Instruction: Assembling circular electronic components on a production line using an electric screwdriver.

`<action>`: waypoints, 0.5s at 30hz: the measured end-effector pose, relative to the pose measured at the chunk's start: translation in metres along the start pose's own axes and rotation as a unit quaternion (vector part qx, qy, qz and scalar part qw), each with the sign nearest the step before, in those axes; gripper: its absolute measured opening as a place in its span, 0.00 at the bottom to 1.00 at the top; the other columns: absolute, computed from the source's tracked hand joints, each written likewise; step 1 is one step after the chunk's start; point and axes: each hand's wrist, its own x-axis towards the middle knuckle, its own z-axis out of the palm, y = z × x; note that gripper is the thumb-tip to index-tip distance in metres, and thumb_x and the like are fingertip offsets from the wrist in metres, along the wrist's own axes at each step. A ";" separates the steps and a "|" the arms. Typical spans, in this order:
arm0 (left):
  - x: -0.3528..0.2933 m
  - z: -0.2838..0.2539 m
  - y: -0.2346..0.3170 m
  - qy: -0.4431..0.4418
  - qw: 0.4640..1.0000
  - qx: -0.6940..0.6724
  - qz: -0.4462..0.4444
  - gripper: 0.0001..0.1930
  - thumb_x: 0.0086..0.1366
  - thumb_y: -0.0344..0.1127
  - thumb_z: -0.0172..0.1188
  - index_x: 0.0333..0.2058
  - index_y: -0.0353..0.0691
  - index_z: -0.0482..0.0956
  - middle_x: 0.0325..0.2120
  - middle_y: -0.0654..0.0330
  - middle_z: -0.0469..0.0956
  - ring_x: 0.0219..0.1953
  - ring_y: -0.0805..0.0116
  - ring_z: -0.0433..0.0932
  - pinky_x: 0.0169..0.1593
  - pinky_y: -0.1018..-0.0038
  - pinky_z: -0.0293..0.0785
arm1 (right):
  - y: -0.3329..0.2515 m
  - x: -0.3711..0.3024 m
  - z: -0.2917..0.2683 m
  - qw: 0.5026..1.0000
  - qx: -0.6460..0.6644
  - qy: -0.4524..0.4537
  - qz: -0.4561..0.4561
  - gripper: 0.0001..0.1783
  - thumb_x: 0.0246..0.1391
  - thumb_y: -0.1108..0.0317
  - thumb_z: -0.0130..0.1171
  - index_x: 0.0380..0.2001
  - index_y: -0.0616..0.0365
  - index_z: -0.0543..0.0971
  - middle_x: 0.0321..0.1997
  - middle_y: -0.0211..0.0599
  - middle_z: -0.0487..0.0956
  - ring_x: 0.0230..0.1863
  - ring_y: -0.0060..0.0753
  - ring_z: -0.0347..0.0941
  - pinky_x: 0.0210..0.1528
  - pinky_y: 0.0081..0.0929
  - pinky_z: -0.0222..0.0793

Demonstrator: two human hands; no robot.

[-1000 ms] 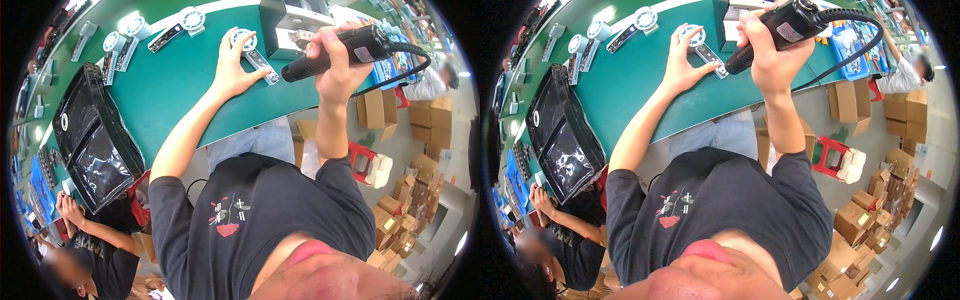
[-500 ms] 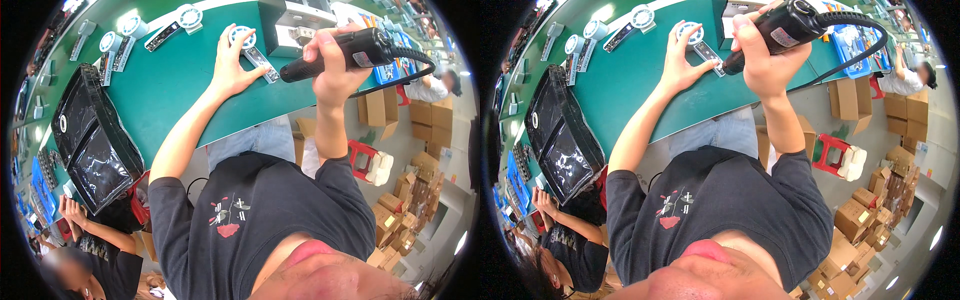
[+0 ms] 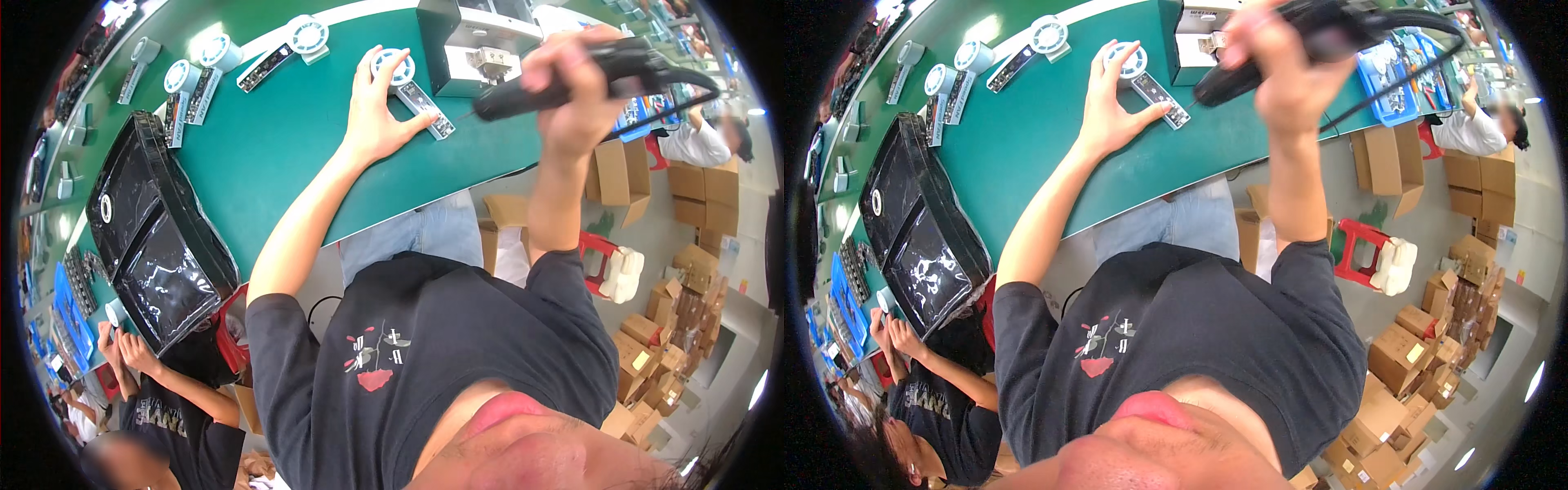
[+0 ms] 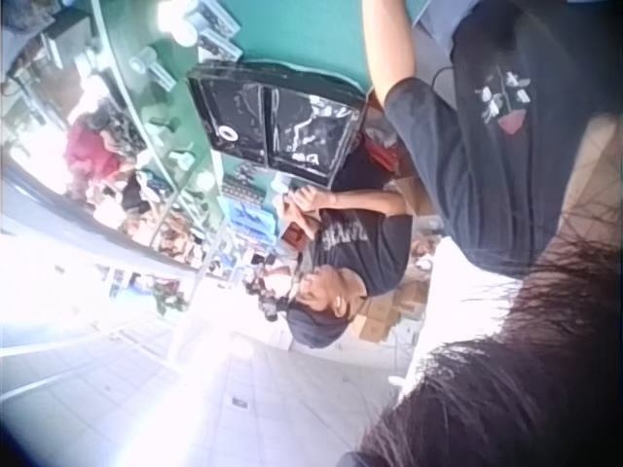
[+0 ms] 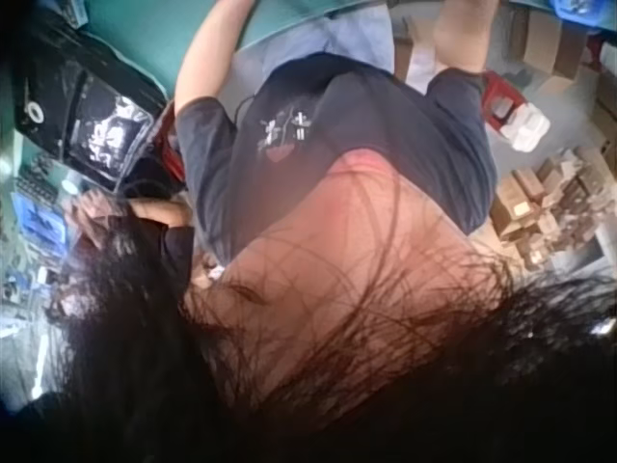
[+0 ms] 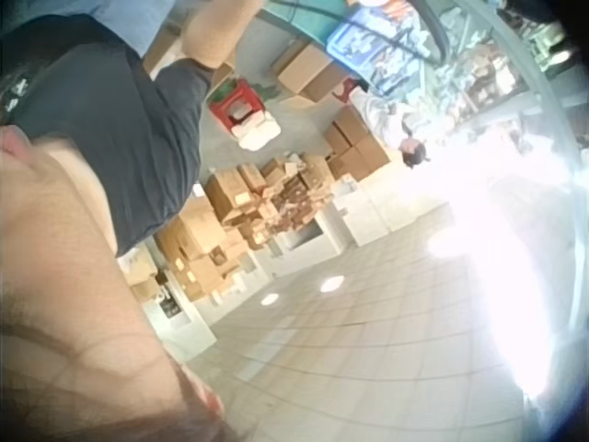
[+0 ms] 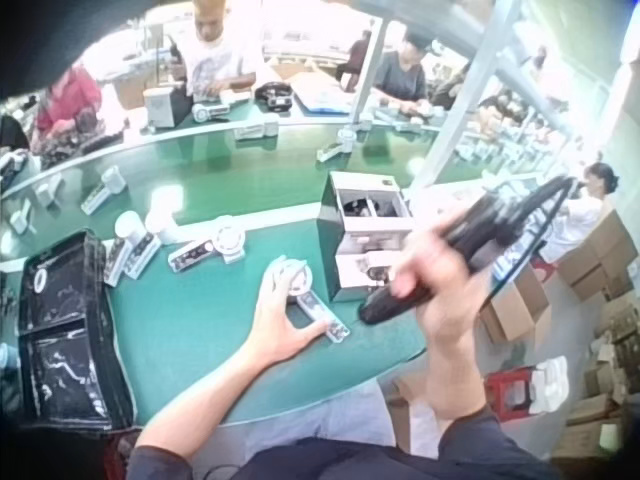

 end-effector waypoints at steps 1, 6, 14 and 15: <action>0.000 0.001 0.000 0.000 1.000 0.000 0.002 0.50 0.43 0.44 0.83 0.66 0.51 0.68 0.68 0.41 0.56 0.70 0.41 0.60 0.69 0.52 0.66 | -0.003 0.015 -0.009 0.997 -0.026 0.072 0.000 0.17 0.58 0.78 0.58 0.50 0.59 0.70 0.29 0.49 0.79 0.21 0.32 0.71 0.26 0.32 0.71; 0.001 -0.003 0.004 -0.015 0.999 -0.036 -0.006 0.51 0.41 0.42 0.84 0.66 0.49 0.69 0.62 0.44 0.62 0.65 0.44 0.67 0.67 0.56 0.69 | 0.005 0.069 -0.003 0.971 -0.127 0.200 -0.024 0.08 0.59 0.74 0.62 0.26 0.62 0.77 0.20 0.33 0.76 0.17 0.21 0.71 0.21 0.19 0.66; 0.001 -0.005 0.007 -0.050 0.996 -0.054 0.042 0.46 0.49 0.35 0.80 0.67 0.41 0.67 0.61 0.46 0.70 0.64 0.49 0.71 0.67 0.58 0.68 | 0.005 0.052 0.013 0.965 -0.197 0.172 0.028 0.07 0.58 0.75 0.62 0.26 0.62 0.77 0.19 0.33 0.76 0.17 0.22 0.71 0.21 0.20 0.65; 0.000 -0.004 0.008 -0.046 0.996 -0.054 0.048 0.45 0.50 0.34 0.79 0.67 0.40 0.67 0.61 0.46 0.72 0.64 0.50 0.73 0.67 0.60 0.68 | 0.004 0.045 0.017 0.971 -0.159 0.173 0.033 0.06 0.58 0.76 0.62 0.28 0.63 0.76 0.21 0.34 0.77 0.18 0.23 0.72 0.21 0.20 0.66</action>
